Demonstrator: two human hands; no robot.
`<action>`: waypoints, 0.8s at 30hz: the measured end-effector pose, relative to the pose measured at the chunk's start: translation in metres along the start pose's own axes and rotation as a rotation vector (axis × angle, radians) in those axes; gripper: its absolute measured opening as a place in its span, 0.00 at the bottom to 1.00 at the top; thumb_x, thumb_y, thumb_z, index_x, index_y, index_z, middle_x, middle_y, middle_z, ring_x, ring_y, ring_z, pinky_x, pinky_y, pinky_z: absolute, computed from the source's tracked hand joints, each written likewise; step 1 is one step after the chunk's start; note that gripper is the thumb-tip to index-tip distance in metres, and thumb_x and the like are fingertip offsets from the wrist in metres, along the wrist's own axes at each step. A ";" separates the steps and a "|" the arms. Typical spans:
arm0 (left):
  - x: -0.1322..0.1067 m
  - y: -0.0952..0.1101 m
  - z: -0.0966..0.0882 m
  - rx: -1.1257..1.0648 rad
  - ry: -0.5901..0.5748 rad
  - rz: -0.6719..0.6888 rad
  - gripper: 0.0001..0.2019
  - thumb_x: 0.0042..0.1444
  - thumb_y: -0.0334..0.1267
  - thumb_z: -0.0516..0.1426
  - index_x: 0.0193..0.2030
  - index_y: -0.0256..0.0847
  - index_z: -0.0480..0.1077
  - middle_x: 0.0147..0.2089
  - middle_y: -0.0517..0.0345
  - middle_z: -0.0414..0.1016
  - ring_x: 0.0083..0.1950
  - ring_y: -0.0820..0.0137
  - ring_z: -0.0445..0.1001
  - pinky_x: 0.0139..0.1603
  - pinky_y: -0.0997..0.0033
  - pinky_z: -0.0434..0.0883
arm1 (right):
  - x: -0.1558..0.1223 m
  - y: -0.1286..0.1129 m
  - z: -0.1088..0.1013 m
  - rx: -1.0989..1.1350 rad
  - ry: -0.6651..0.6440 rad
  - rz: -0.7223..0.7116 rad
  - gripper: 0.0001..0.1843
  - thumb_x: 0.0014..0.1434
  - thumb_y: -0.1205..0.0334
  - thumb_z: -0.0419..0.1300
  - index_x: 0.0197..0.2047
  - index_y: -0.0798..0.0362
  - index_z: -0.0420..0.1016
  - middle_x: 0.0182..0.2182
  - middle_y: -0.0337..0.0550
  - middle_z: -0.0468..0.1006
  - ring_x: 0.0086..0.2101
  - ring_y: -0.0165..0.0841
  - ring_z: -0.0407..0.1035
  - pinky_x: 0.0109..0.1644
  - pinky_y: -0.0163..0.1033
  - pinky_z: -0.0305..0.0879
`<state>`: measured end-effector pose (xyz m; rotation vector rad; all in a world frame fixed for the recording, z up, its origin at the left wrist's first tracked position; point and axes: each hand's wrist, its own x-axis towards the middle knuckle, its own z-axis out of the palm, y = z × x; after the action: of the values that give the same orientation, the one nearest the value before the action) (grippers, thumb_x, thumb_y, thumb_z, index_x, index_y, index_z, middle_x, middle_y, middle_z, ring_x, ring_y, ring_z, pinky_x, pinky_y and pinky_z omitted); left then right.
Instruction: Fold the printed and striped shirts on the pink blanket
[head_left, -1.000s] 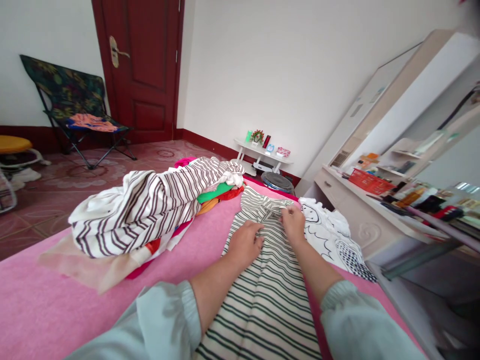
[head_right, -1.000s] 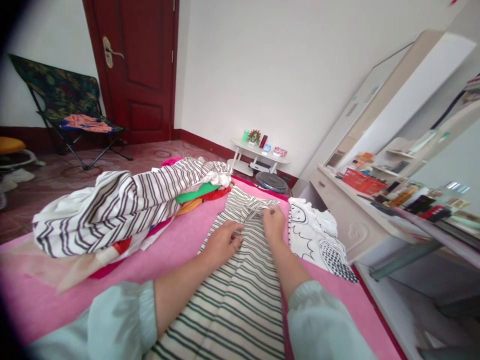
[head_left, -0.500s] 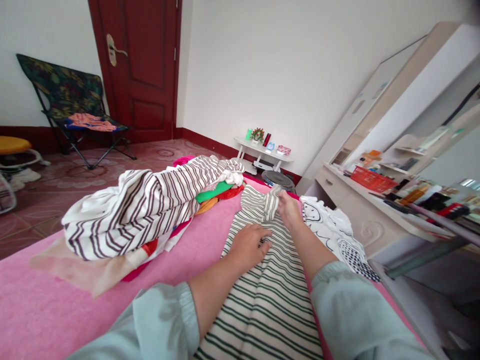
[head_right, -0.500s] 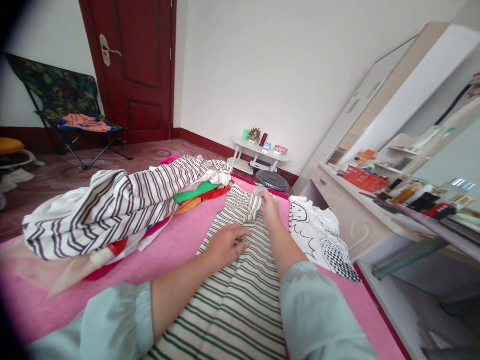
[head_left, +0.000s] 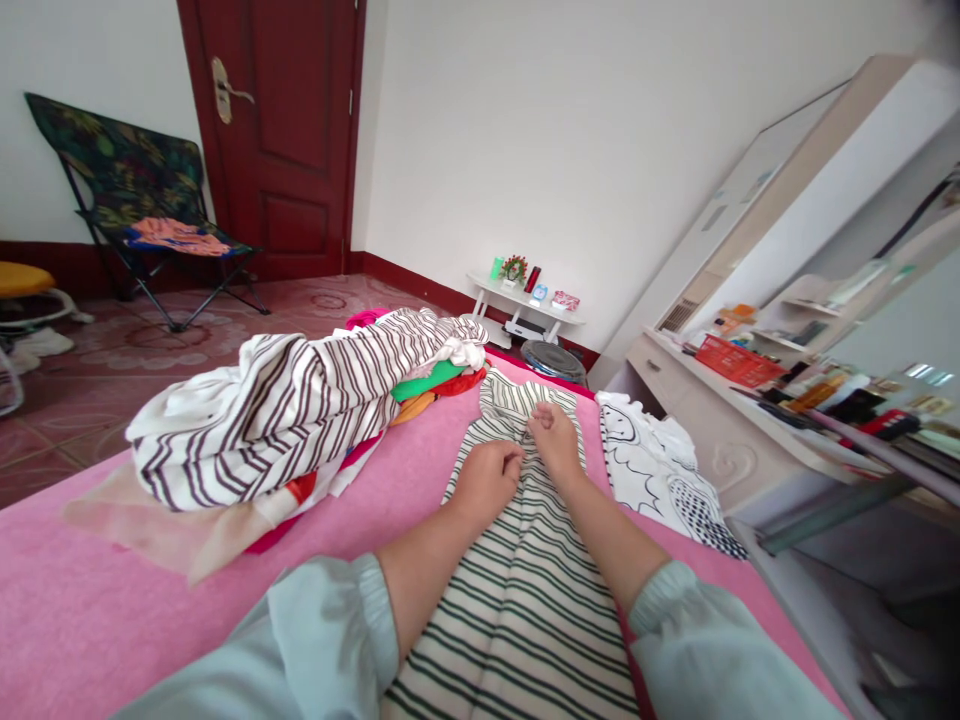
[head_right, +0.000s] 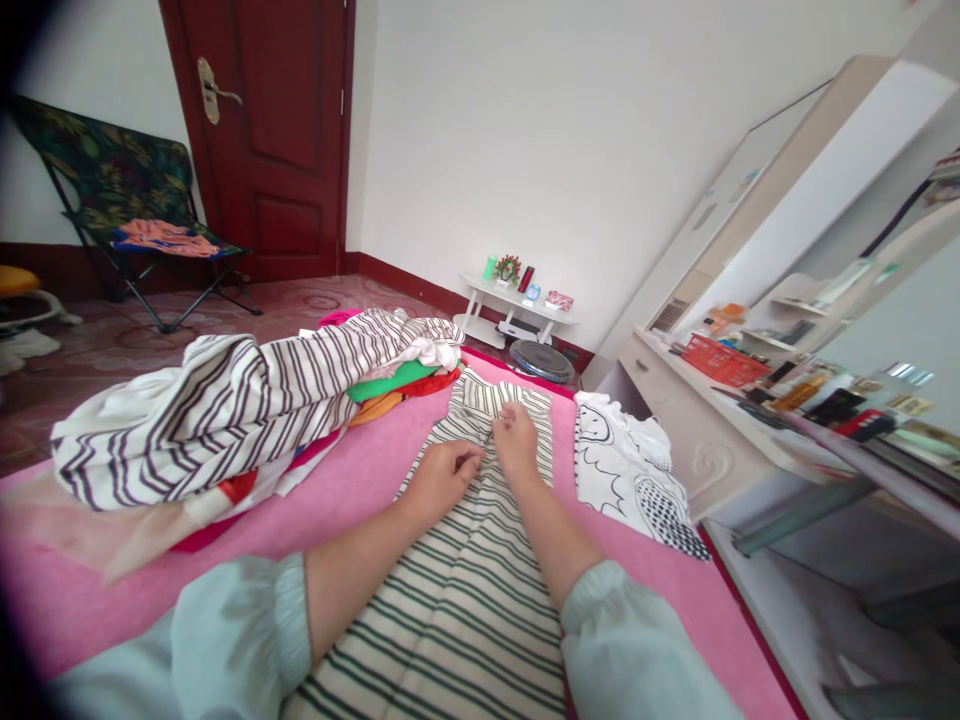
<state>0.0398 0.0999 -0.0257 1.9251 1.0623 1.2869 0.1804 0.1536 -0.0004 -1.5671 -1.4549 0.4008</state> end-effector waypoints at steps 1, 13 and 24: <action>0.001 -0.001 0.000 -0.033 0.035 -0.023 0.11 0.53 0.27 0.51 0.35 0.39 0.74 0.32 0.59 0.77 0.34 0.69 0.73 0.38 0.72 0.68 | -0.004 -0.001 0.000 0.024 -0.035 0.029 0.26 0.46 0.63 0.58 0.50 0.58 0.70 0.44 0.50 0.77 0.42 0.38 0.73 0.50 0.44 0.67; 0.005 -0.005 -0.005 -0.134 0.193 -0.128 0.10 0.53 0.26 0.52 0.41 0.38 0.69 0.38 0.55 0.75 0.38 0.70 0.74 0.42 0.70 0.71 | -0.052 -0.010 -0.021 -0.294 -0.397 -0.193 0.29 0.58 0.53 0.55 0.62 0.50 0.63 0.63 0.48 0.59 0.64 0.42 0.49 0.66 0.58 0.38; 0.004 -0.010 -0.008 -0.077 0.118 -0.146 0.14 0.51 0.26 0.51 0.44 0.37 0.71 0.35 0.58 0.74 0.32 0.72 0.72 0.36 0.73 0.70 | -0.116 -0.037 -0.070 0.097 -0.291 -0.043 0.12 0.55 0.57 0.58 0.37 0.54 0.79 0.35 0.45 0.80 0.37 0.36 0.72 0.44 0.42 0.68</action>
<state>0.0297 0.1088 -0.0291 1.7005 1.1714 1.3518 0.1825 0.0151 0.0253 -1.4408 -1.6589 0.6866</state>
